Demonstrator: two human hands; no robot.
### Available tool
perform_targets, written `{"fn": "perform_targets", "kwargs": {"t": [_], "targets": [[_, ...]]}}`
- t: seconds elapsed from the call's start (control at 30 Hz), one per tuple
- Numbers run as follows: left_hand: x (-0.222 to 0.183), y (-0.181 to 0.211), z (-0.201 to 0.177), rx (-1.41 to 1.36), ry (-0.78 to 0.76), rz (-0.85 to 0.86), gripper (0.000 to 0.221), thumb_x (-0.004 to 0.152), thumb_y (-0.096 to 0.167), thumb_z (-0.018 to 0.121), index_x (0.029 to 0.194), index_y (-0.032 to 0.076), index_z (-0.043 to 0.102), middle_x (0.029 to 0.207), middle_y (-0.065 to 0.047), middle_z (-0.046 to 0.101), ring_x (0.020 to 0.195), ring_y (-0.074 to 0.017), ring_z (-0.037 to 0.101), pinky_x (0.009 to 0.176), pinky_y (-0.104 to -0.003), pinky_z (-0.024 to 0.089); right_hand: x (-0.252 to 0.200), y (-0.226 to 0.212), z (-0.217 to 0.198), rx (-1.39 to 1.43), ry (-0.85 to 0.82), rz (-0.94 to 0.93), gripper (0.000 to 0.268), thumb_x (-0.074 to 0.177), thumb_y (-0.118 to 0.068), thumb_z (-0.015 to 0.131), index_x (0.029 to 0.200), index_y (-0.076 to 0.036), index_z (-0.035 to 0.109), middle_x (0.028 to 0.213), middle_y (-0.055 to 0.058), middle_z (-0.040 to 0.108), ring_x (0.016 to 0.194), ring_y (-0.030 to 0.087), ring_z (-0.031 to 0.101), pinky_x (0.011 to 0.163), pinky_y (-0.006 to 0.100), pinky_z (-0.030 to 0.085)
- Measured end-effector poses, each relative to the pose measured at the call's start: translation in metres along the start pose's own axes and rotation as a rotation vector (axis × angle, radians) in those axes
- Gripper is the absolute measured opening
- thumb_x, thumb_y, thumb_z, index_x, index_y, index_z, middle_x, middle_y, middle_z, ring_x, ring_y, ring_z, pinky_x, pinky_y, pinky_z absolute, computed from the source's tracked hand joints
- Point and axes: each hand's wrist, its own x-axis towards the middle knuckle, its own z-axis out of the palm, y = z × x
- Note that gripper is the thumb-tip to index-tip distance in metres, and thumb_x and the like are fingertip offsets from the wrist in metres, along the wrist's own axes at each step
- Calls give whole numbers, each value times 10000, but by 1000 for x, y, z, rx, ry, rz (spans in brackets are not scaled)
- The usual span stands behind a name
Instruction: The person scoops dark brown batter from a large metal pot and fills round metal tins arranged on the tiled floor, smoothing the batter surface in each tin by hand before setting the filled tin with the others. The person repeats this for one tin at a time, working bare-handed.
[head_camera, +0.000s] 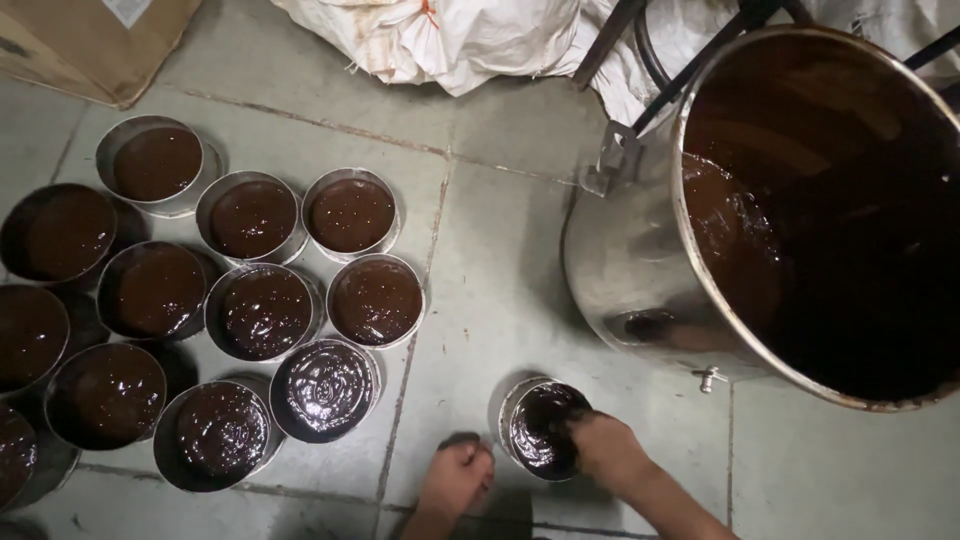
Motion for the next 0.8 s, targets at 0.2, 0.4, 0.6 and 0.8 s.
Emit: {"fn": "perform_targets", "kwargs": {"t": [0.2, 0.4, 0.6, 0.8], "targets": [[1, -1, 1, -28, -1, -20, 275, 941, 263, 607, 793, 49, 697, 645, -62, 694, 547, -156, 665, 535, -315, 550, 6, -26, -10, -228, -258, 183, 328, 818, -121, 641, 1132, -184, 711, 1050, 94, 702, 955, 283, 702, 811, 439, 595], [15, -25, 2, -86, -25, 175, 188, 904, 167, 632, 799, 23, 692, 632, -63, 676, 554, -154, 653, 529, -324, 527, 18, -18, 8, -286, -318, 190, 219, 852, -142, 630, 1037, -175, 741, 1039, 82, 713, 989, 283, 701, 852, 438, 589], [34, -36, 3, 0, -12, 154, 205, 888, 166, 621, 758, 30, 703, 626, -77, 684, 567, -166, 676, 557, -322, 543, 28, -9, 21, -249, -366, 237, 213, 884, -145, 617, 1061, -180, 731, 1099, 81, 720, 1048, 291, 697, 879, 449, 586], [54, -56, 4, 218, 115, 266, 232, 843, 151, 661, 681, -15, 661, 627, -131, 684, 634, -203, 739, 632, -358, 576, 31, 10, 38, -248, -514, 220, 242, 909, -188, 613, 1105, -133, 743, 1133, 125, 721, 1098, 302, 697, 947, 452, 569]]}}
